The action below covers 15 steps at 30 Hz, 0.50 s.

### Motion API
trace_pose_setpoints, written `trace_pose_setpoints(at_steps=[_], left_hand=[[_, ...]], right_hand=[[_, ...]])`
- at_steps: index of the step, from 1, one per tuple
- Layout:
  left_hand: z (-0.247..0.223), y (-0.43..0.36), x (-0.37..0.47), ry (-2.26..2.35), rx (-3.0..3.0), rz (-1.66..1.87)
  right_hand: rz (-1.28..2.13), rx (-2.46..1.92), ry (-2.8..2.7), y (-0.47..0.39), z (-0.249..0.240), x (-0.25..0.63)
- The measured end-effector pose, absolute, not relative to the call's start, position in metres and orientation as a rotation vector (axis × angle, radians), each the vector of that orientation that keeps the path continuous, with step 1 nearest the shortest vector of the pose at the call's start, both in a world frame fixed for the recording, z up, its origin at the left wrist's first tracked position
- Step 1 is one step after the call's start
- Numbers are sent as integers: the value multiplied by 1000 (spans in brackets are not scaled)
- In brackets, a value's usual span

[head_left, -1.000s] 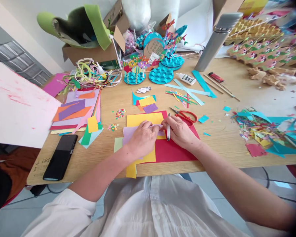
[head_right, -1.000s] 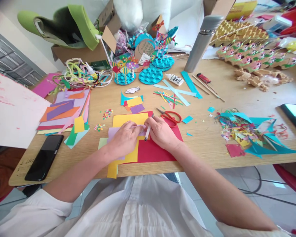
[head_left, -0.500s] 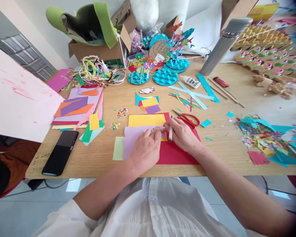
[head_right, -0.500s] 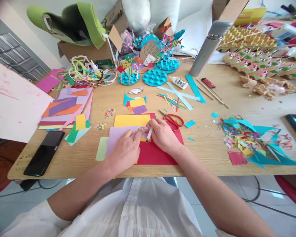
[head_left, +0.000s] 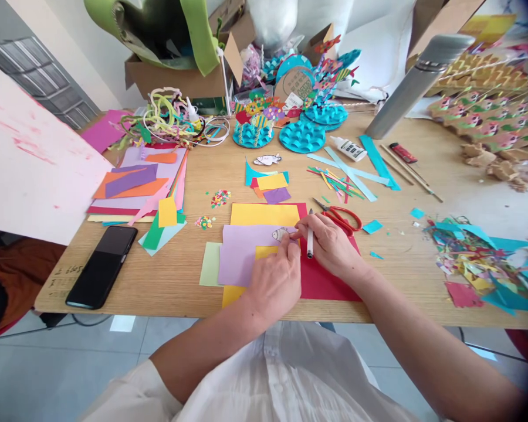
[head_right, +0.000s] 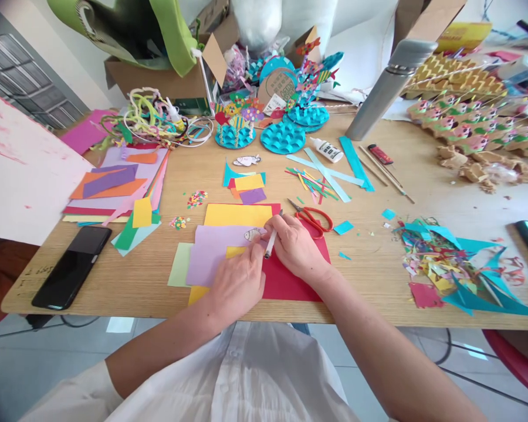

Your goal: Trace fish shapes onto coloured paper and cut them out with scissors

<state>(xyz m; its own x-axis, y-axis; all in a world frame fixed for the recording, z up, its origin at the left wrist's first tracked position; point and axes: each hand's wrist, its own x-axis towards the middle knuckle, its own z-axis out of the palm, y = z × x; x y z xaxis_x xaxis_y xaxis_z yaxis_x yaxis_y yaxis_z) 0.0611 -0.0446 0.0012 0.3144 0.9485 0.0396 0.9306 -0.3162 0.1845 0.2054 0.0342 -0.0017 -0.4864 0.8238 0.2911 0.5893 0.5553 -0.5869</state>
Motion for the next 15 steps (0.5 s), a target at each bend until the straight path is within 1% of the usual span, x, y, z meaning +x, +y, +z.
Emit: trace_pose_setpoints(at_steps=[6, 12, 15], left_hand=[[2, -47, 60, 1785, 2484, 49], [-2, -47, 59, 1781, 2511, 33], [-2, -47, 60, 1772, 2517, 46]], right_hand=[[701, -1143, -2254, 39, 7, 207], [988, -1077, -2053, 48, 28, 196], [1057, -1060, -2013, 54, 31, 181]])
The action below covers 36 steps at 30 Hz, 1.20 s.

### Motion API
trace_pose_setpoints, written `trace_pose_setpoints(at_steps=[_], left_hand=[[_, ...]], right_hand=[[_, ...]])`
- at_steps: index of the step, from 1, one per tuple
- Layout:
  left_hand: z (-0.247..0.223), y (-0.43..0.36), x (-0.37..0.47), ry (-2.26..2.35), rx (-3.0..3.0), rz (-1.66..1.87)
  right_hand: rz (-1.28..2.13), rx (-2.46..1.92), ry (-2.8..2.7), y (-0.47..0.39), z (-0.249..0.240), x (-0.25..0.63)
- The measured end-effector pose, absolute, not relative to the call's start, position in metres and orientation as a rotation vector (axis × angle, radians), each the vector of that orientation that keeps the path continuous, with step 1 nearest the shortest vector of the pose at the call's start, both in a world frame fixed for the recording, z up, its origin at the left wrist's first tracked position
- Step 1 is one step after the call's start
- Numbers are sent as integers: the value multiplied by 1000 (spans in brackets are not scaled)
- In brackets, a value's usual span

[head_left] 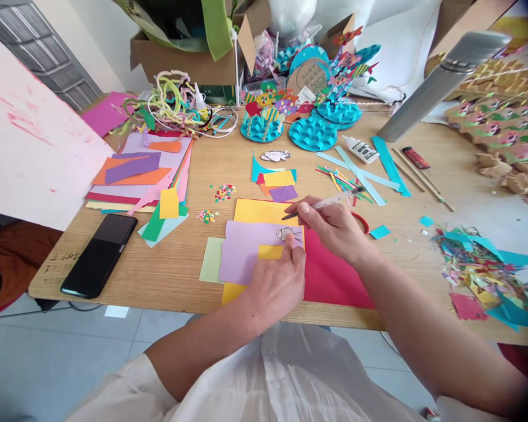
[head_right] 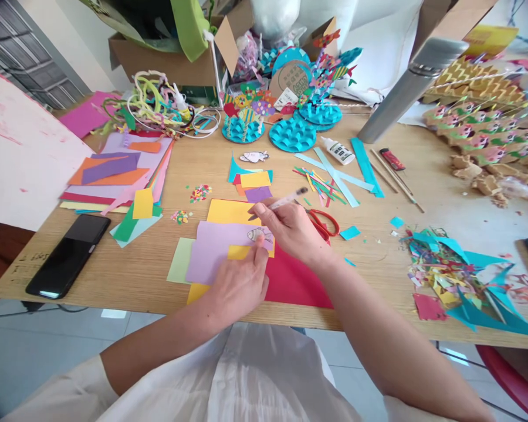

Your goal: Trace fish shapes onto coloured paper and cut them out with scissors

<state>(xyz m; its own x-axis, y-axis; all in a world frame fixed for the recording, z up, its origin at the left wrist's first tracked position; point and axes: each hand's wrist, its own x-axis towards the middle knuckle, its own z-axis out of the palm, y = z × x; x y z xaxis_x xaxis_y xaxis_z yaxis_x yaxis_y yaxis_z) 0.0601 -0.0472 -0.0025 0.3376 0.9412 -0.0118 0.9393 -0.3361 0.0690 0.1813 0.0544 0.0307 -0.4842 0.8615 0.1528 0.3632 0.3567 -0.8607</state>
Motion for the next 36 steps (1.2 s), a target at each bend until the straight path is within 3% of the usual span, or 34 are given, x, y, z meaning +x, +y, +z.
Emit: trace_pose_setpoints(at_steps=[6, 17, 36], left_hand=[[2, -48, 61, 1745, 2479, 56], [3, -48, 61, 1715, 2464, 122], [2, -49, 61, 1693, 2458, 108]], right_hand=[[1067, -1054, -1997, 57, 12, 164], [746, -1032, -2152, 53, 8, 165], [764, -1045, -2215, 52, 7, 164]])
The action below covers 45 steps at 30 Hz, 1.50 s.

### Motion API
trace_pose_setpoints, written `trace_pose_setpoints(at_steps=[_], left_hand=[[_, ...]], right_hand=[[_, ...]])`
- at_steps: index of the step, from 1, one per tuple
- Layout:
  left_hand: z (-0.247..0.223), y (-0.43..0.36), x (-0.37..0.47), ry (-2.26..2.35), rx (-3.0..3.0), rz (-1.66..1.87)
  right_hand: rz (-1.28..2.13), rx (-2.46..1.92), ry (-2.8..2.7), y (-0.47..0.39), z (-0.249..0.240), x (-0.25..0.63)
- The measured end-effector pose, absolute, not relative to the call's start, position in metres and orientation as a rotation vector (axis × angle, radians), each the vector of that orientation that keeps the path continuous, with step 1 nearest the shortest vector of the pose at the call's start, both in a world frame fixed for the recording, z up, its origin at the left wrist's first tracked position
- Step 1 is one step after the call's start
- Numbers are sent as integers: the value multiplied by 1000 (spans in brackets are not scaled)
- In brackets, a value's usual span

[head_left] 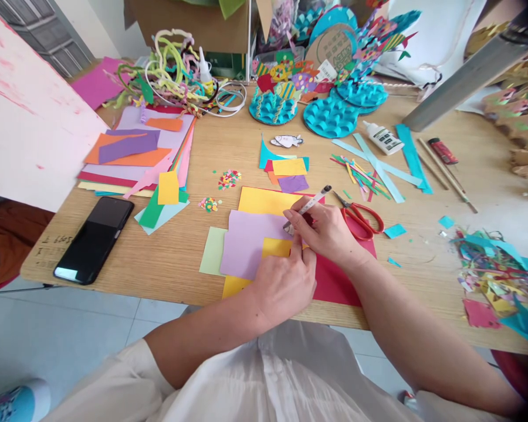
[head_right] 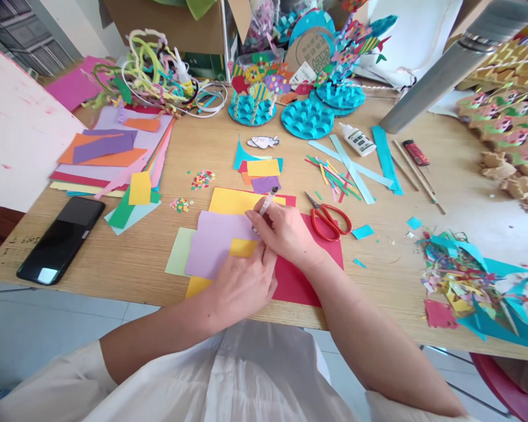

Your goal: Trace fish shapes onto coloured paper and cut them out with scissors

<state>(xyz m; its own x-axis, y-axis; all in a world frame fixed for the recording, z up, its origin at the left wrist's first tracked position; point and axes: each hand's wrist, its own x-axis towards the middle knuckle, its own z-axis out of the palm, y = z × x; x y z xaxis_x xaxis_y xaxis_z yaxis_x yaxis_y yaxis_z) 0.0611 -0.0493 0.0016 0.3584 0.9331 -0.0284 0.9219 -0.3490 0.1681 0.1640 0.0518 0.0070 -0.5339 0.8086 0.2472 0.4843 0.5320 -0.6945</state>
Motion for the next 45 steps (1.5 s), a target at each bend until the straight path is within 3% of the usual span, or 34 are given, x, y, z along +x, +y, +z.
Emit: trace_pose_setpoints(at_steps=[45], left_hand=[[1, -53, 65, 1707, 2516, 127]], right_hand=[[734, -987, -2407, 52, 15, 174]])
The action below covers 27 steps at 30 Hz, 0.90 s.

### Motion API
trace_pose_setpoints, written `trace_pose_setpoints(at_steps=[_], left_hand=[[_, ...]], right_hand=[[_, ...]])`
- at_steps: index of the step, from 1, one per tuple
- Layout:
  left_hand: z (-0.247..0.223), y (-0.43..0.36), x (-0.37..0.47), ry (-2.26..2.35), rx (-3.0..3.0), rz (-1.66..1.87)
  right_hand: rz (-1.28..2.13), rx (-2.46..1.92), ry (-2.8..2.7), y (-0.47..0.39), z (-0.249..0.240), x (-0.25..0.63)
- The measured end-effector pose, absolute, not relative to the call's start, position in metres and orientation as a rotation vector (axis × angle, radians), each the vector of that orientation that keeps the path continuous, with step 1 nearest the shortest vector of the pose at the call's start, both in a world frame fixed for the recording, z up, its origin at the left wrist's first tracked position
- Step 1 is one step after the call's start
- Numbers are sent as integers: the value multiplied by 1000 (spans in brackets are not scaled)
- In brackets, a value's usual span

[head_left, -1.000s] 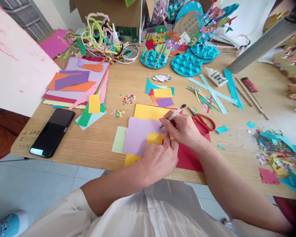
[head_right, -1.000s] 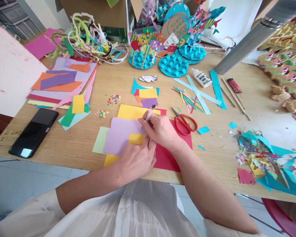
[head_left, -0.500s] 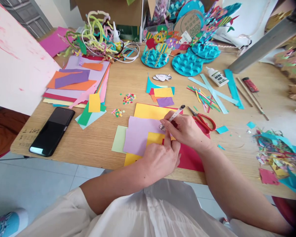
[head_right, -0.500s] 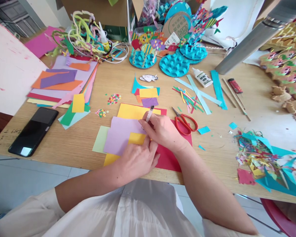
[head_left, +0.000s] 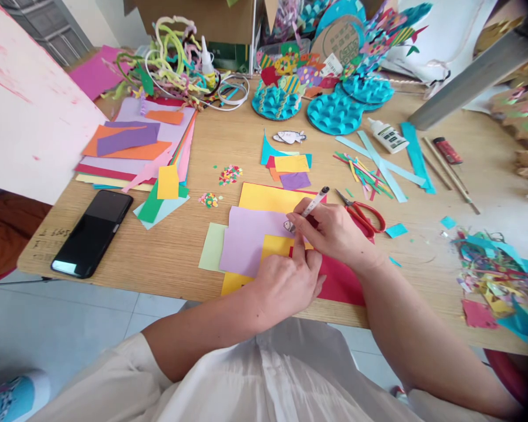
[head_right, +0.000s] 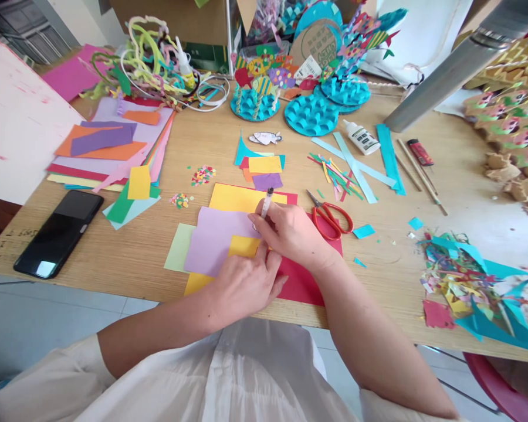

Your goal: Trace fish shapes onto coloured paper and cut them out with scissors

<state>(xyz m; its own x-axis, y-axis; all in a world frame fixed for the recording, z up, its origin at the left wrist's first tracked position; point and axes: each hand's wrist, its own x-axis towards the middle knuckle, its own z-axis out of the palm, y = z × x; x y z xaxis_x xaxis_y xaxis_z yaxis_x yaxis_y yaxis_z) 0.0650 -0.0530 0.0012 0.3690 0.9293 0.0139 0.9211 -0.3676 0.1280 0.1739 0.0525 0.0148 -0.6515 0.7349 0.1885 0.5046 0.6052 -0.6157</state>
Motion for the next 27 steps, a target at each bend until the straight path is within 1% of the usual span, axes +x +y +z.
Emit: trace_pose_setpoints(at_steps=[19, 22, 27], left_hand=[[0, -53, 66, 1717, 2498, 124], [1, -53, 66, 1712, 2518, 83], [10, -49, 61, 1669, 2489, 19]], right_hand=[[771, -1017, -2373, 51, 16, 174], [827, -1042, -2235, 52, 14, 175], [872, -1089, -1824, 57, 21, 178]])
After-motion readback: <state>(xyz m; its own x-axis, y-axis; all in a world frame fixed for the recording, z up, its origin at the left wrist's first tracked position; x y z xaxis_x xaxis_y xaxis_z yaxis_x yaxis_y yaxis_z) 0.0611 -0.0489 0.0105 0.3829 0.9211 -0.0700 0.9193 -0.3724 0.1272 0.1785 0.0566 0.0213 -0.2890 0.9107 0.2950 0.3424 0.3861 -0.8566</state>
